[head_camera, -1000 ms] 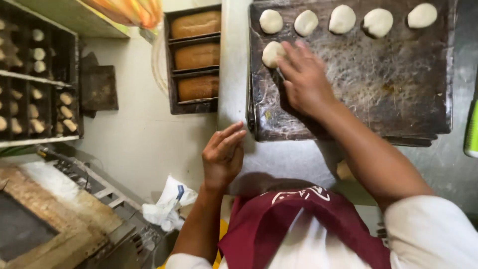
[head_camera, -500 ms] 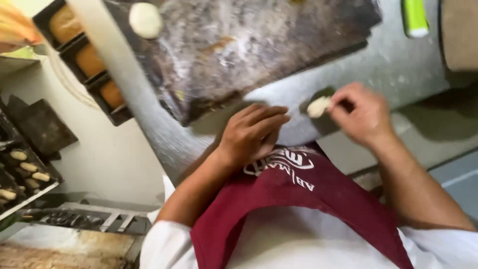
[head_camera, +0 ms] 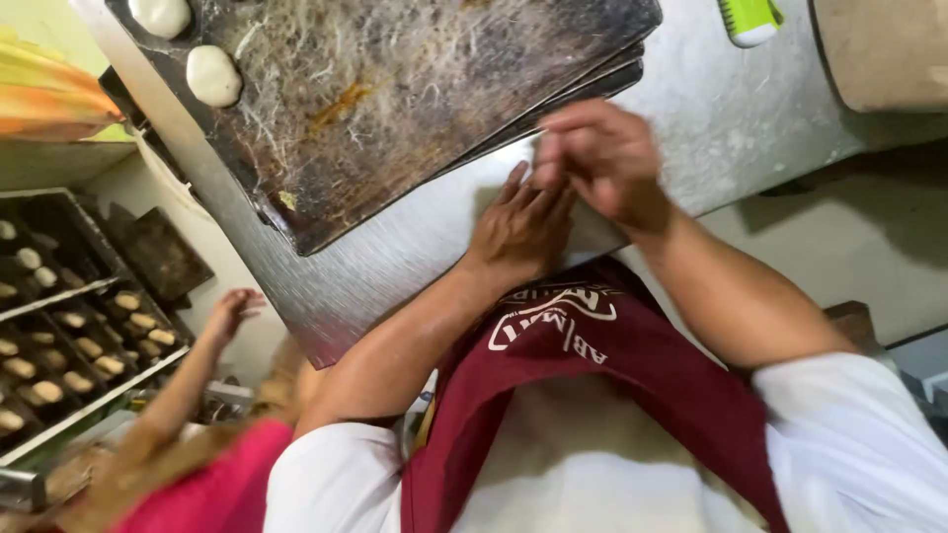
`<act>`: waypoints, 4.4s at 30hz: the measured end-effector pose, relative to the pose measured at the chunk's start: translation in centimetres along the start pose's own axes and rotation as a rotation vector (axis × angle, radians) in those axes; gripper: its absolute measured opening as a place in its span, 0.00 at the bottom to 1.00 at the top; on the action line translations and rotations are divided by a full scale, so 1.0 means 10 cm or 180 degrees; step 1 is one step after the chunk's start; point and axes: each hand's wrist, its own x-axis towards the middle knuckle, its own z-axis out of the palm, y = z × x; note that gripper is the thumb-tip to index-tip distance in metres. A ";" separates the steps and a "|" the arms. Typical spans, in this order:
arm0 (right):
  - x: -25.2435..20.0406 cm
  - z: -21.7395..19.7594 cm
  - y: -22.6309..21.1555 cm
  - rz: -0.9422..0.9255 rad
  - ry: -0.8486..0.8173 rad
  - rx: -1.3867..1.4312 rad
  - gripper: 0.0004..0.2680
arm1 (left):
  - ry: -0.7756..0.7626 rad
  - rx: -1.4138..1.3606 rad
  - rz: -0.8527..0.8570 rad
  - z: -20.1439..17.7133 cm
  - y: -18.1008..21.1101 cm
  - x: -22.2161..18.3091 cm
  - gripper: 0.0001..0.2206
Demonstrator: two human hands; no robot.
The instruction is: Filling small dough portions with a savory mixture and sealing them before placing on a baking tray.
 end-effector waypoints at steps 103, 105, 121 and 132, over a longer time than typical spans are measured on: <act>-0.29 -1.62 -2.42 -0.1224 -0.0717 -0.3294 0.11 | 0.0274 -0.5884 -0.3051 -0.36 1.15 1.73 0.21; -0.09 -1.47 -2.14 -0.0099 -0.1241 -0.2633 0.12 | 0.0235 -0.5693 -0.2996 -0.54 1.10 1.57 0.21; -0.25 0.14 -1.16 -0.1600 -0.2089 -0.2668 0.11 | 0.1441 -0.5960 -0.2700 -1.34 0.72 0.24 0.49; -0.49 -0.66 -0.70 -0.0959 -0.0926 -0.3194 0.06 | 0.0777 -0.1589 -0.2304 -0.14 0.59 0.30 0.18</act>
